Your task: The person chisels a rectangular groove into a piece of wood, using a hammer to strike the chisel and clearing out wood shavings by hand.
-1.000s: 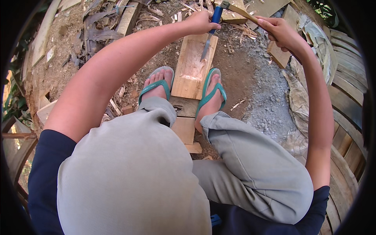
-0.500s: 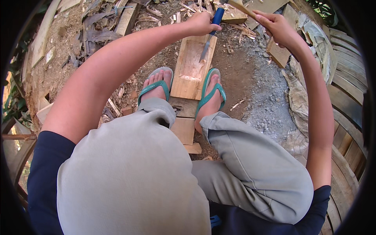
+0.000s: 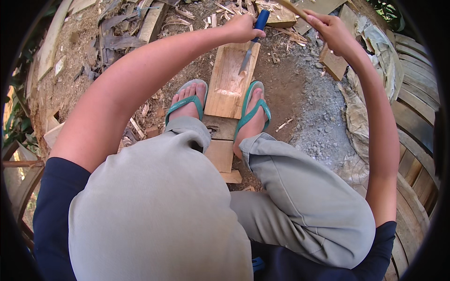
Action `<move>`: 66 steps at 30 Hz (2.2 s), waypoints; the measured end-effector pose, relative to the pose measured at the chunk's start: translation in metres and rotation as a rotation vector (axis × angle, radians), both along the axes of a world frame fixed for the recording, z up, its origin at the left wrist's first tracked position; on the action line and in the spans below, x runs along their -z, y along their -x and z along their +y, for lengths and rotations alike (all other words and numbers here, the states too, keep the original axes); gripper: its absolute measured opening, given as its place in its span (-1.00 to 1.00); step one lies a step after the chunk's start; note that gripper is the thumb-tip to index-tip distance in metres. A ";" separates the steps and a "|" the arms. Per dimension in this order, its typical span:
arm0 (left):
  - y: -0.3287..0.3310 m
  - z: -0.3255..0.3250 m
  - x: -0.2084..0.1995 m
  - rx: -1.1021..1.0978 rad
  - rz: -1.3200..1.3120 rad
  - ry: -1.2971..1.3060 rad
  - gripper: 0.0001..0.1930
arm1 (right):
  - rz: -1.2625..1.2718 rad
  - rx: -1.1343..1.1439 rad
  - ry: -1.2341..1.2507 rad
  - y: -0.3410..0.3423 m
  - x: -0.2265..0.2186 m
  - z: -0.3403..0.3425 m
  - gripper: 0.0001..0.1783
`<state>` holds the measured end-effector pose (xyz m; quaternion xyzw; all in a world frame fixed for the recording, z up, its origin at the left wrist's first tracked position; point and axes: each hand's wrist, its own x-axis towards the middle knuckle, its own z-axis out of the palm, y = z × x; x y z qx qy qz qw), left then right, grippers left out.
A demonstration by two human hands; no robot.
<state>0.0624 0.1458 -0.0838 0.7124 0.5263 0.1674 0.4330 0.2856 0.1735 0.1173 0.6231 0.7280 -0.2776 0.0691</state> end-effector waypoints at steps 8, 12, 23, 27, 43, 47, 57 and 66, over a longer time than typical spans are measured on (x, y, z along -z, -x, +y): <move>-0.005 -0.005 -0.003 -0.009 0.004 0.031 -0.53 | 0.064 0.012 -0.172 0.003 0.016 -0.006 -0.47; 0.002 -0.002 -0.001 -0.022 0.038 0.038 -0.53 | -0.157 0.060 0.200 0.033 -0.011 -0.014 -0.48; -0.004 -0.003 -0.009 -0.002 0.057 0.071 -0.50 | 0.009 0.081 -0.021 0.011 0.007 -0.016 -0.47; 0.005 -0.002 -0.001 -0.029 0.074 0.034 -0.51 | 0.017 -0.001 0.063 0.010 0.005 -0.004 -0.46; -0.001 -0.012 -0.006 -0.008 0.083 0.100 -0.50 | -0.010 0.063 0.070 0.014 0.007 -0.017 -0.50; 0.007 -0.022 -0.018 -0.055 -0.063 0.125 -0.55 | 0.235 0.300 0.032 -0.006 0.039 -0.034 -0.50; 0.017 -0.043 -0.041 0.040 -0.301 0.180 -0.49 | 0.574 0.763 0.184 -0.006 0.046 -0.154 -0.48; 0.005 -0.019 -0.013 -0.050 -0.014 0.069 -0.56 | 0.431 0.401 -0.080 -0.028 0.033 -0.126 -0.50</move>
